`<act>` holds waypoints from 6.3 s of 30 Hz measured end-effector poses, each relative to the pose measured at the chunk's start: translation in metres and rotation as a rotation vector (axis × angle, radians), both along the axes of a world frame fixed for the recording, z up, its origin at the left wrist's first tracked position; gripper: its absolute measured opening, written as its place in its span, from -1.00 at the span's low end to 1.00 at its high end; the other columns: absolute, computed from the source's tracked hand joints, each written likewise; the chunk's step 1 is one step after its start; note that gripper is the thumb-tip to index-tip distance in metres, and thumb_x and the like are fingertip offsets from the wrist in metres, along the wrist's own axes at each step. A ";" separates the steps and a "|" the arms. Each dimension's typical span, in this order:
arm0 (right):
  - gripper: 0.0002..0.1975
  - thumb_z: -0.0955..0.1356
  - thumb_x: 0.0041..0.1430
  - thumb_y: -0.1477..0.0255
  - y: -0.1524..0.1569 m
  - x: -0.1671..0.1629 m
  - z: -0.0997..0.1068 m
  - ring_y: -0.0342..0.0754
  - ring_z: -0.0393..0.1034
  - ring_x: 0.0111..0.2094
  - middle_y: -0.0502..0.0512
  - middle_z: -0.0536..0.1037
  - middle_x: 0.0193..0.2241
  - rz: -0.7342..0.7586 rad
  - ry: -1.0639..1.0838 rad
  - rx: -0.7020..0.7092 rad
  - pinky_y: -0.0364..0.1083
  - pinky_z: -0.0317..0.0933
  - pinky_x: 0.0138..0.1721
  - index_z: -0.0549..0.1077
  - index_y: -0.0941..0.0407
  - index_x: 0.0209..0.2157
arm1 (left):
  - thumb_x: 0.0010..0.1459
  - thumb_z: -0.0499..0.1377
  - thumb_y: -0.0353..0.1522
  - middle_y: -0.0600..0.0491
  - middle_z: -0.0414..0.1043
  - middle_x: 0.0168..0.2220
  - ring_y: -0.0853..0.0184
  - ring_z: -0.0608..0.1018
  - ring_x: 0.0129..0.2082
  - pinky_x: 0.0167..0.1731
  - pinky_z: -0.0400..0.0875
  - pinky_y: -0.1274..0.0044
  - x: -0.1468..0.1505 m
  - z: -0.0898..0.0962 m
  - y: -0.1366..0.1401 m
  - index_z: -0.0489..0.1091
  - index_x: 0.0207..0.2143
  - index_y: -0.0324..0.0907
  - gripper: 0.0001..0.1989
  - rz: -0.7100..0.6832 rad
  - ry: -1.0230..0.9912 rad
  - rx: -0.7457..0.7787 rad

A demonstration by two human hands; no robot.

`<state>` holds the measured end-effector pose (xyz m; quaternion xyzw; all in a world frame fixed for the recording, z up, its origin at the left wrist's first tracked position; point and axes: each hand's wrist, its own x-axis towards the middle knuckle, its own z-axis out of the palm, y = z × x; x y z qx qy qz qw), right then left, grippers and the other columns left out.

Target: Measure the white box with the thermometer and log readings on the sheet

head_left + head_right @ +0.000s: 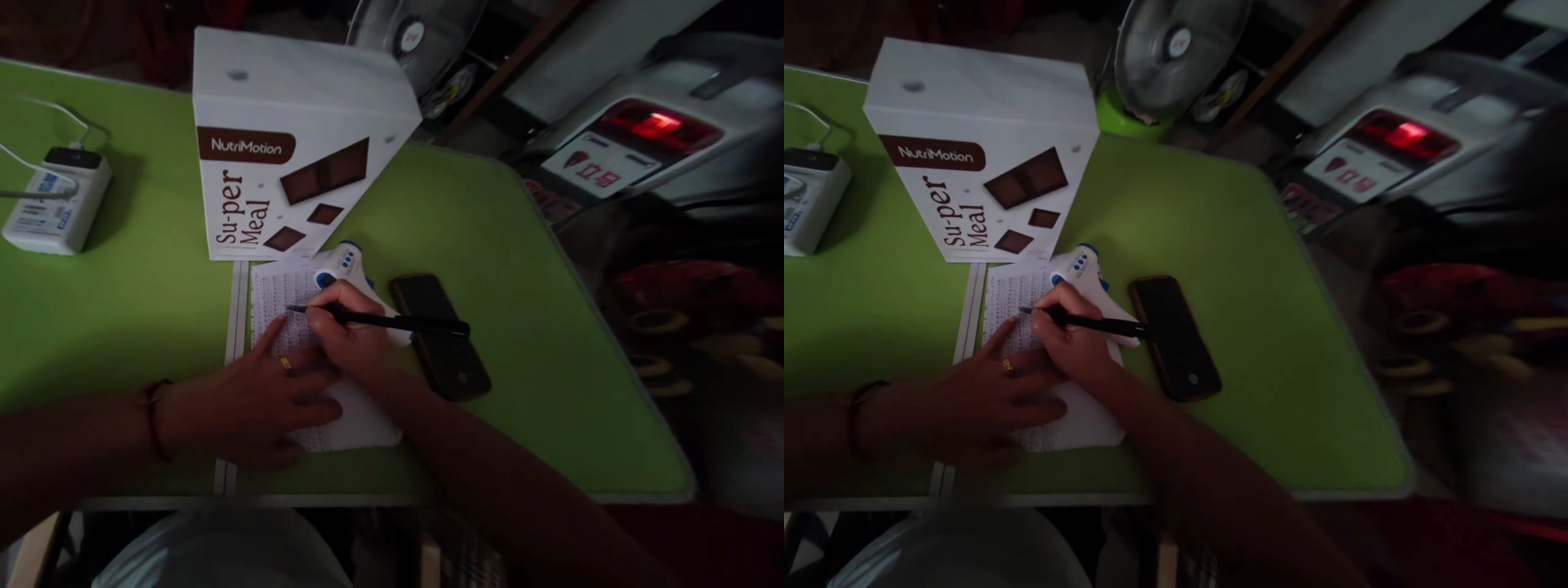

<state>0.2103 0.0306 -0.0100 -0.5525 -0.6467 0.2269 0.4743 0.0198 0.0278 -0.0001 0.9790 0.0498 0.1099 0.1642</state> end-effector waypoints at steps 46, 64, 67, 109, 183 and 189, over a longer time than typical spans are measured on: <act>-0.92 0.30 0.02 0.43 0.000 0.000 0.001 -0.15 0.19 -0.56 -0.10 0.35 -0.63 -0.031 0.003 -0.062 -0.11 0.14 -0.50 0.31 0.04 -0.52 | 0.23 0.24 -0.23 -0.07 0.35 0.22 -0.16 0.20 0.33 0.31 -0.12 -0.22 0.001 0.004 0.001 0.37 0.16 -0.11 -0.53 -0.025 0.049 0.015; -0.91 0.29 0.03 0.41 0.001 0.001 -0.001 -0.14 0.17 -0.55 -0.09 0.33 -0.63 -0.051 0.004 -0.048 -0.10 0.13 -0.50 0.30 0.04 -0.53 | 0.24 0.24 -0.21 -0.09 0.32 0.24 -0.15 0.15 0.36 0.30 -0.12 -0.23 0.001 0.003 0.003 0.36 0.18 -0.10 -0.53 -0.021 0.055 0.008; -0.92 0.30 0.03 0.43 0.000 0.000 -0.001 -0.13 0.19 -0.53 -0.08 0.34 -0.61 -0.033 -0.016 -0.045 -0.08 0.18 -0.46 0.29 0.03 -0.51 | 0.24 0.25 -0.21 -0.08 0.35 0.21 -0.17 0.16 0.35 0.29 -0.12 -0.25 0.001 0.002 0.003 0.36 0.18 -0.10 -0.52 -0.018 0.059 0.012; -0.90 0.29 0.01 0.51 0.001 0.003 -0.004 -0.16 0.17 -0.56 -0.11 0.32 -0.63 -0.008 0.038 0.042 -0.12 0.12 -0.51 0.31 0.06 -0.53 | 0.26 0.21 -0.21 -0.08 0.29 0.26 -0.12 0.16 0.36 0.33 -0.08 -0.14 0.000 0.003 0.001 0.36 0.16 -0.10 -0.56 -0.020 0.047 0.072; -0.91 0.29 0.00 0.45 -0.001 0.004 0.003 -0.15 0.15 -0.55 -0.09 0.32 -0.63 -0.015 -0.015 -0.037 -0.11 0.08 -0.51 0.29 0.05 -0.54 | 0.23 0.26 -0.20 -0.07 0.33 0.25 -0.11 0.24 0.31 0.31 -0.05 -0.15 0.001 0.001 0.003 0.37 0.17 -0.09 -0.52 -0.023 0.035 0.051; -0.89 0.28 0.01 0.48 -0.002 0.003 0.001 -0.15 0.14 -0.54 -0.08 0.29 -0.63 -0.072 -0.015 0.000 -0.10 0.11 -0.48 0.27 0.05 -0.55 | 0.24 0.25 -0.18 -0.07 0.32 0.26 -0.08 0.20 0.33 0.35 -0.17 -0.11 0.002 0.000 0.004 0.35 0.19 -0.08 -0.51 -0.031 0.033 0.069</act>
